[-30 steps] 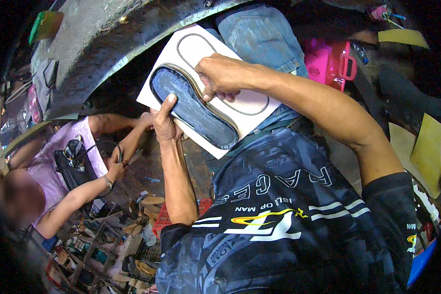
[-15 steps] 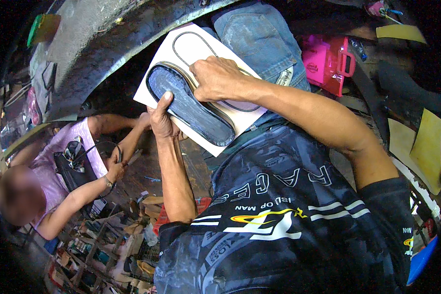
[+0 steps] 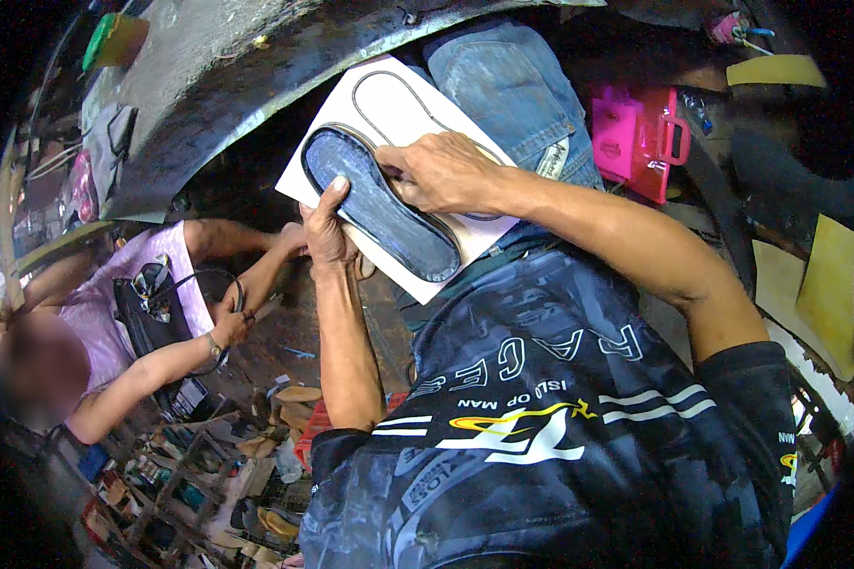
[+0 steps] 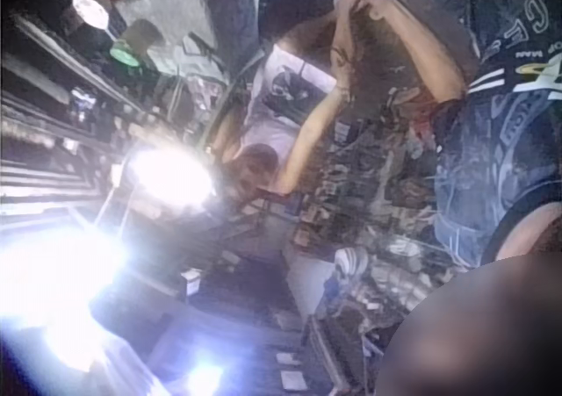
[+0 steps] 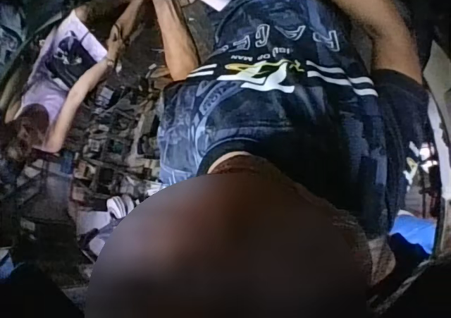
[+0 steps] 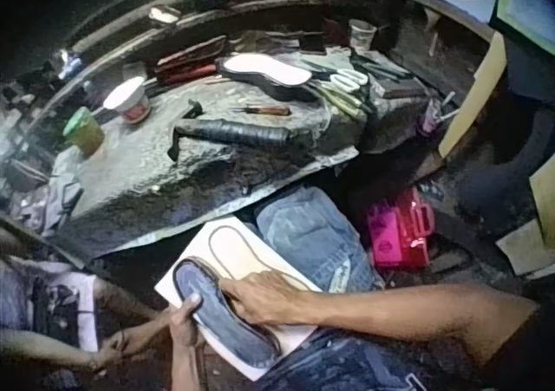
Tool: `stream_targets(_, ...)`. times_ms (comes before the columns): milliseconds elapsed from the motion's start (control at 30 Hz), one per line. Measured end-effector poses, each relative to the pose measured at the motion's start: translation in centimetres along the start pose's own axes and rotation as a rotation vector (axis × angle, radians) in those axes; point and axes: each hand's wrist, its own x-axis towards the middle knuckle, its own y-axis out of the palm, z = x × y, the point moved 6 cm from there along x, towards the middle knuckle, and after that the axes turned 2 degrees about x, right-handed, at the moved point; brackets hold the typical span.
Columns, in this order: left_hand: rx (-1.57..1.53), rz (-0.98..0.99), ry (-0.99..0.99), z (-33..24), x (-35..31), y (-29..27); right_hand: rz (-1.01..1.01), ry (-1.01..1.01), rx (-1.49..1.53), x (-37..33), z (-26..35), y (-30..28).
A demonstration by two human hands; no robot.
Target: The person traces the outline of a shoe sole onto a sheet of paper using a pen, then uses a hammer to press the traced lines into the paper. The person then picks up a shoe sole from a shelf and places it on the paper.
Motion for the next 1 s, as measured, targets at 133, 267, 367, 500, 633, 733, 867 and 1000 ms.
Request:
stream_targets(133,0.023,0.015,0.004,-0.1,0.0,0.2,-0.086,-0.217,-0.031,-1.5,0.1,0.5)
stream_targets(267,0.039,0.015,-0.003,-0.1,-0.1,0.4,-0.083,-0.456,-0.142,-2.2,-0.4,0.2)
stream_targets(367,0.038,0.009,0.008,-0.1,-0.1,0.5,0.023,-0.621,-0.284,-1.7,-0.4,-0.2)
stream_targets(500,0.097,0.024,-0.007,-0.1,0.0,0.5,0.202,-0.82,-0.325,0.1,0.9,-0.9)
stream_targets(633,0.104,0.019,0.005,-0.1,0.2,0.4,0.391,-0.881,-0.391,1.4,1.8,-1.0)
stream_targets(733,0.098,0.006,-0.013,0.1,0.1,0.3,0.437,-0.871,-0.345,1.7,1.8,-1.2)
stream_targets(867,0.055,-0.024,-0.01,0.2,0.0,0.0,0.444,-0.818,-0.167,1.9,1.2,-1.4)
stream_targets(1000,0.047,-0.045,-0.033,0.3,0.2,-0.1,0.395,-0.85,-0.157,2.0,0.6,-1.0)
